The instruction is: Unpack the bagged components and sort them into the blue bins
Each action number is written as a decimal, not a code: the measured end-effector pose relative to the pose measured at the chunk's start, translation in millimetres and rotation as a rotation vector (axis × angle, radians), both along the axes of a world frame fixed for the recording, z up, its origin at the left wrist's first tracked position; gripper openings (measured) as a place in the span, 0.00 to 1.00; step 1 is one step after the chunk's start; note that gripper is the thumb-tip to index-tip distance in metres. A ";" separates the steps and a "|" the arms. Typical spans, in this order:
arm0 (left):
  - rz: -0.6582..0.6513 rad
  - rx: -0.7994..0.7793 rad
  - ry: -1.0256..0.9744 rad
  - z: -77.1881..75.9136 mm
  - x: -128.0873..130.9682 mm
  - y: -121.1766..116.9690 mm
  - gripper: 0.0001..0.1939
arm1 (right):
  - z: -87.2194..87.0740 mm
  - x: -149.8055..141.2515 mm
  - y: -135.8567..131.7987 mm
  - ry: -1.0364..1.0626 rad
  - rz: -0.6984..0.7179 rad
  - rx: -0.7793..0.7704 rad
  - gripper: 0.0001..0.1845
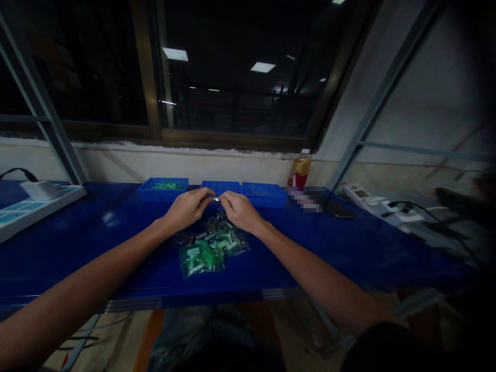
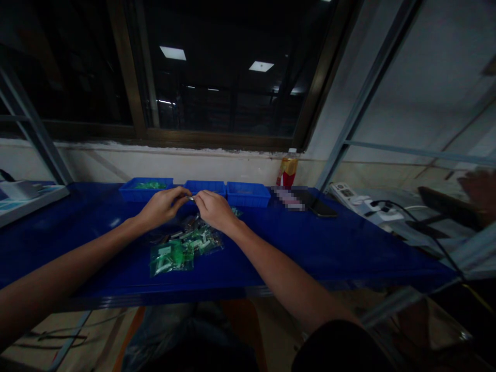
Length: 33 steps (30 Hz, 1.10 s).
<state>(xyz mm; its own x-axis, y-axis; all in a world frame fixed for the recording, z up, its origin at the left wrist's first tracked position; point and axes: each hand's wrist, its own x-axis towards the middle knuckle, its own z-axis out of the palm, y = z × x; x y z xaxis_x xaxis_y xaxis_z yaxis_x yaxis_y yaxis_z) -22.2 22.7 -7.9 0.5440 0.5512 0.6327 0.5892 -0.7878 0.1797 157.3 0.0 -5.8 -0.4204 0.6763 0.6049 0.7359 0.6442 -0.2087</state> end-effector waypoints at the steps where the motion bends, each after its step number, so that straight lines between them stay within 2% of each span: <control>1: -0.001 -0.007 0.002 -0.4 -0.2 0.6 0.09 | 0.3 0.0 -0.7 -0.014 -0.009 -0.004 0.14; 7: -0.024 -0.029 0.021 -1.8 0.0 0.4 0.09 | -0.9 0.1 -3.3 -0.088 -0.072 -0.002 0.15; 14: -0.099 -0.048 0.029 2.3 -1.6 1.2 0.10 | -2.3 0.6 0.4 -0.039 0.012 0.034 0.15; 19: -0.106 -0.085 0.025 2.1 -2.1 4.6 0.09 | -1.0 3.9 2.2 0.058 0.024 -0.056 0.14; 21: -0.102 -0.112 0.021 0.8 -2.8 6.3 0.09 | -1.4 5.6 2.2 0.081 0.027 -0.082 0.14; 24: -0.088 -0.165 0.010 -0.4 -4.3 8.2 0.11 | -2.1 7.2 0.2 0.050 0.023 -0.084 0.06; 28: -0.107 -0.249 -0.025 0.8 -4.4 7.0 0.12 | -0.7 5.5 -5.8 0.009 -0.007 -0.014 0.13; 33: -0.174 -0.384 -0.021 2.1 -1.7 5.2 0.17 | 4.5 6.0 -5.6 -0.031 0.008 0.060 0.06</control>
<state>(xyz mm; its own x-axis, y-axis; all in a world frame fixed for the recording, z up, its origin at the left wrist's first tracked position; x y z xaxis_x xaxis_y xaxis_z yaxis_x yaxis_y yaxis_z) -23.9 27.9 -5.8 0.6387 0.6503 0.4113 0.4461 -0.7485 0.4906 163.3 -5.6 -1.3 -0.4451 0.6353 0.6310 0.7360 0.6610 -0.1463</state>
